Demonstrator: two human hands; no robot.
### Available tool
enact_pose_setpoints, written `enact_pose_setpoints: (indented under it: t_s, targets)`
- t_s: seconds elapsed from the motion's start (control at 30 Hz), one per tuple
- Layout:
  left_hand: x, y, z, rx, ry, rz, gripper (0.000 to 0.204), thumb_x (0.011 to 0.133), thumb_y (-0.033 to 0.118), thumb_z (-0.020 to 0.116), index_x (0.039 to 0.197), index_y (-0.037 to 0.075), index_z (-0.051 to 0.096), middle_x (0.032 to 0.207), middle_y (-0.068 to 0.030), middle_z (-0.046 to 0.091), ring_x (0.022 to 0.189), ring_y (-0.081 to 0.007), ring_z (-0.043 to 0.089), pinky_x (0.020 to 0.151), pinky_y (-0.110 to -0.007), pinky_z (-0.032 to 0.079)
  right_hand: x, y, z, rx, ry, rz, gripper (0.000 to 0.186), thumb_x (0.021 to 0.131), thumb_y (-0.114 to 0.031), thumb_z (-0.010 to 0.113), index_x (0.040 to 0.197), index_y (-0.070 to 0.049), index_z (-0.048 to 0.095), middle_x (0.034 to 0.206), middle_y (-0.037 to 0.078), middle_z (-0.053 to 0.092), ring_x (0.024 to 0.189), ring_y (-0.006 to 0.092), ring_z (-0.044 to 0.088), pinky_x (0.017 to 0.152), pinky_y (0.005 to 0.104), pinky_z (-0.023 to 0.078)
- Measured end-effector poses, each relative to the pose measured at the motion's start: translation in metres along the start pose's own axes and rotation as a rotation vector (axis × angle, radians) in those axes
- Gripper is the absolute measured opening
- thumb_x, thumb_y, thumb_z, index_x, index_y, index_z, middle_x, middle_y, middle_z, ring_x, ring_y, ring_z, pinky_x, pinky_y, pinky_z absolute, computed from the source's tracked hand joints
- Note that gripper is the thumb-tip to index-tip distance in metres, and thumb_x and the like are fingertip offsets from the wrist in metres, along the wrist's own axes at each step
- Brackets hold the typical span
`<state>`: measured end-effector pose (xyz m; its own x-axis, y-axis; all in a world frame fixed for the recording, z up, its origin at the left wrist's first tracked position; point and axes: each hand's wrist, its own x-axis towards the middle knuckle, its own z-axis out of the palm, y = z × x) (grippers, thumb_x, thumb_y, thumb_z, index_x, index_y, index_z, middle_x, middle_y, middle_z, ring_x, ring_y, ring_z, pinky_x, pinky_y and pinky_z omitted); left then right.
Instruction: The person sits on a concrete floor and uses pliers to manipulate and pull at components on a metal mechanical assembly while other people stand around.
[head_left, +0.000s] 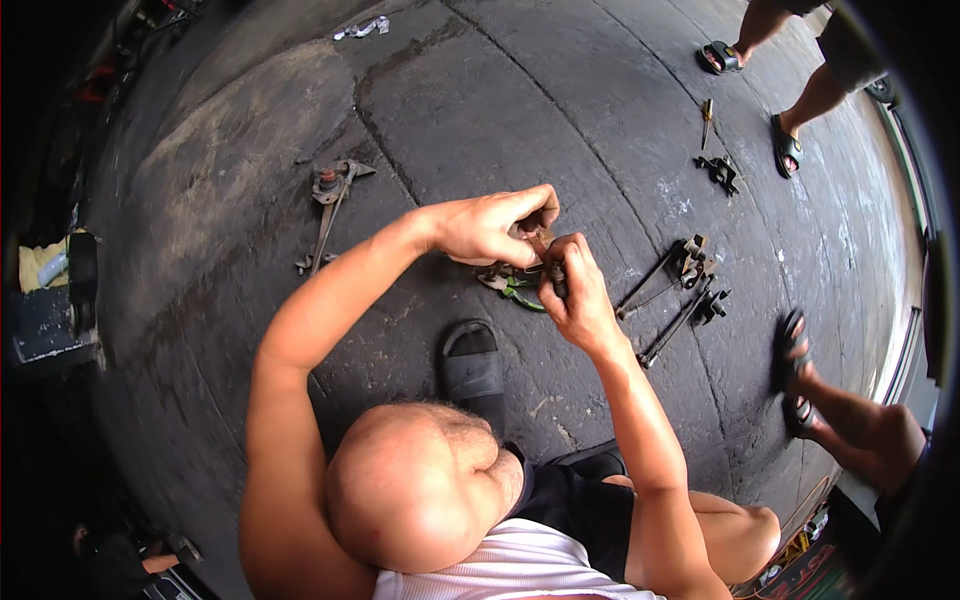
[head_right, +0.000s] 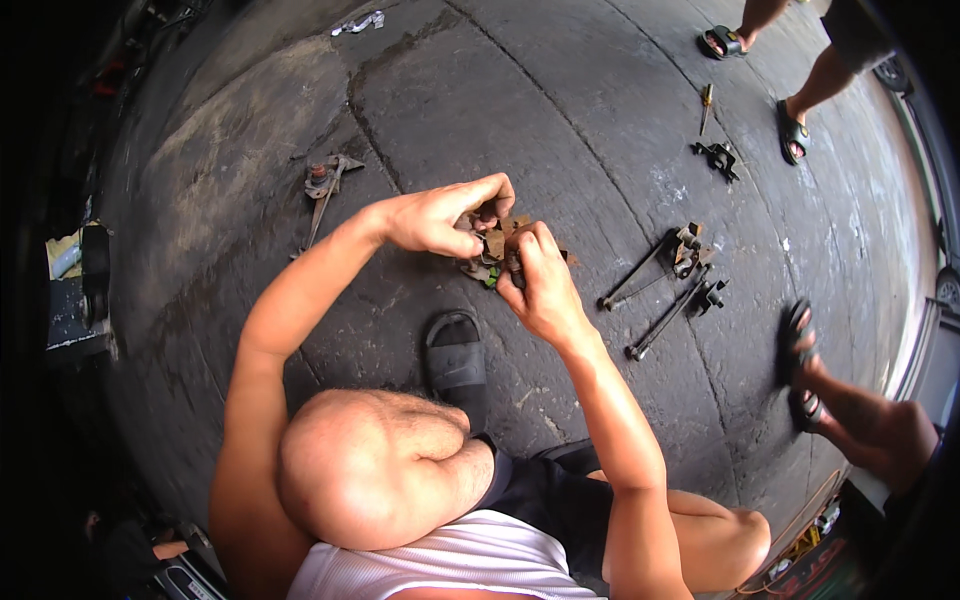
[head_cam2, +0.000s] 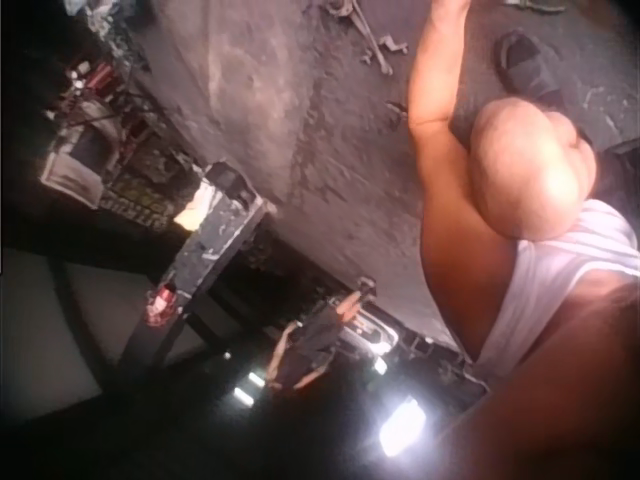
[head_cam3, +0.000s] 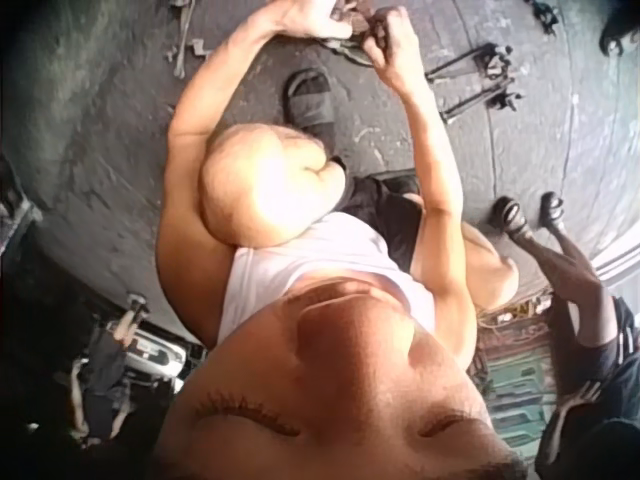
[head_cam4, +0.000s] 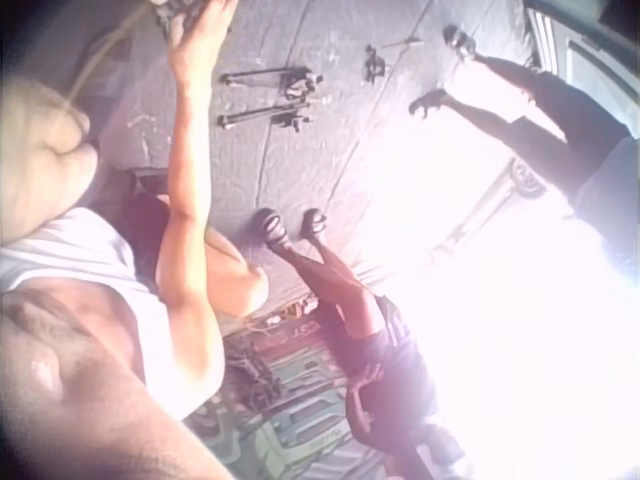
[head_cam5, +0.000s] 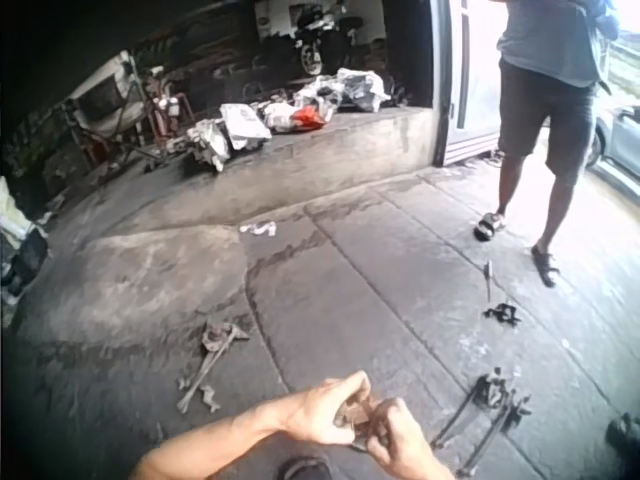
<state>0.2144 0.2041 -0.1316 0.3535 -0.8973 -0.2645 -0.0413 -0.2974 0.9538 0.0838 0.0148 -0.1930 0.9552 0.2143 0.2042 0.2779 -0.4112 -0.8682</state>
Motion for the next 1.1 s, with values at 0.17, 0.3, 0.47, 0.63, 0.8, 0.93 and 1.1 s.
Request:
enact_pose_setpoints:
  t_s: [0.17, 0.3, 0.47, 0.63, 0.8, 0.93, 1.1]
  targets:
    - [0.015, 0.014, -0.007, -0.065, -0.203, -0.144, 0.034, 0.088, 0.023, 0.049, 0.116, 0.004, 0.044, 0.103, -0.0067, 0.05, 0.094, -0.0155, 0.047, 0.086, -0.032, 0.042, -0.003, -0.003, -0.003, -0.044, -0.049, 0.0, 0.039, 0.079, -0.002, 0.07, 0.113, 0.0, 0.049, 0.109, 0.021, 0.049, 0.099, 0.0425, 0.056, 0.086, 0.048, 0.049]
    - [0.038, 0.022, 0.002, 0.18, -0.227, -0.251, 0.034, 0.101, 0.034, 0.043, 0.111, 0.002, 0.048, 0.103, -0.0074, 0.054, 0.093, -0.0175, 0.05, 0.088, -0.036, 0.042, -0.005, -0.001, -0.001, -0.047, -0.016, -0.038, 0.041, 0.079, -0.003, 0.07, 0.115, 0.0, 0.05, 0.115, 0.023, 0.051, 0.106, 0.0449, 0.056, 0.089, 0.0492, 0.049]
    - [0.047, 0.014, 0.011, 0.205, -0.196, -0.31, 0.045, 0.106, 0.043, 0.032, 0.113, 0.003, 0.052, 0.105, -0.0076, 0.054, 0.099, -0.0189, 0.051, 0.096, -0.038, 0.04, -0.008, -0.001, 0.008, -0.025, 0.086, -0.023, 0.04, 0.075, 0.003, 0.066, 0.112, 0.001, 0.051, 0.107, 0.022, 0.054, 0.101, 0.042, 0.056, 0.089, 0.0464, 0.047]
    - [0.059, 0.017, 0.014, -0.037, -0.16, -0.495, 0.047, 0.104, 0.048, 0.032, 0.1, 0.008, 0.058, 0.09, -0.0008, 0.056, 0.081, -0.0143, 0.046, 0.08, -0.033, 0.041, -0.003, 0.001, 0.01, 0.002, 0.206, -0.042, 0.037, 0.078, 0.003, 0.066, 0.113, 0.002, 0.052, 0.111, 0.021, 0.054, 0.105, 0.0408, 0.056, 0.089, 0.0464, 0.048]
    - [0.052, -0.029, 0.006, -0.53, -0.009, -0.201, 0.039, 0.105, 0.042, 0.034, 0.104, 0.009, 0.056, 0.092, 0.0001, 0.053, 0.088, -0.013, 0.05, 0.086, -0.031, 0.044, 0.003, 0.004, 0.017, 0.02, 0.261, -0.003, 0.036, 0.079, 0.004, 0.065, 0.113, 0.002, 0.052, 0.107, 0.021, 0.054, 0.102, 0.0396, 0.056, 0.088, 0.0457, 0.048]
    - [0.019, -0.047, 0.027, -0.472, 0.335, 0.176, 0.038, 0.106, 0.04, 0.039, 0.111, 0.006, 0.055, 0.102, -0.0023, 0.057, 0.1, -0.0135, 0.058, 0.094, -0.031, 0.046, 0.003, 0.004, 0.02, 0.027, 0.286, 0.003, 0.035, 0.079, 0.004, 0.065, 0.112, 0.003, 0.052, 0.105, 0.021, 0.054, 0.098, 0.0401, 0.056, 0.086, 0.0463, 0.047]
    - [-0.018, -0.059, 0.055, -0.111, 0.677, 0.305, 0.018, 0.103, 0.016, 0.059, 0.106, 0.002, 0.07, 0.118, -0.0085, 0.066, 0.113, -0.0181, 0.063, 0.095, -0.033, 0.052, 0.007, 0.004, 0.019, 0.02, 0.331, 0.025, 0.032, 0.079, 0.004, 0.064, 0.109, 0.003, 0.052, 0.101, 0.021, 0.055, 0.094, 0.0395, 0.058, 0.083, 0.0455, 0.048]
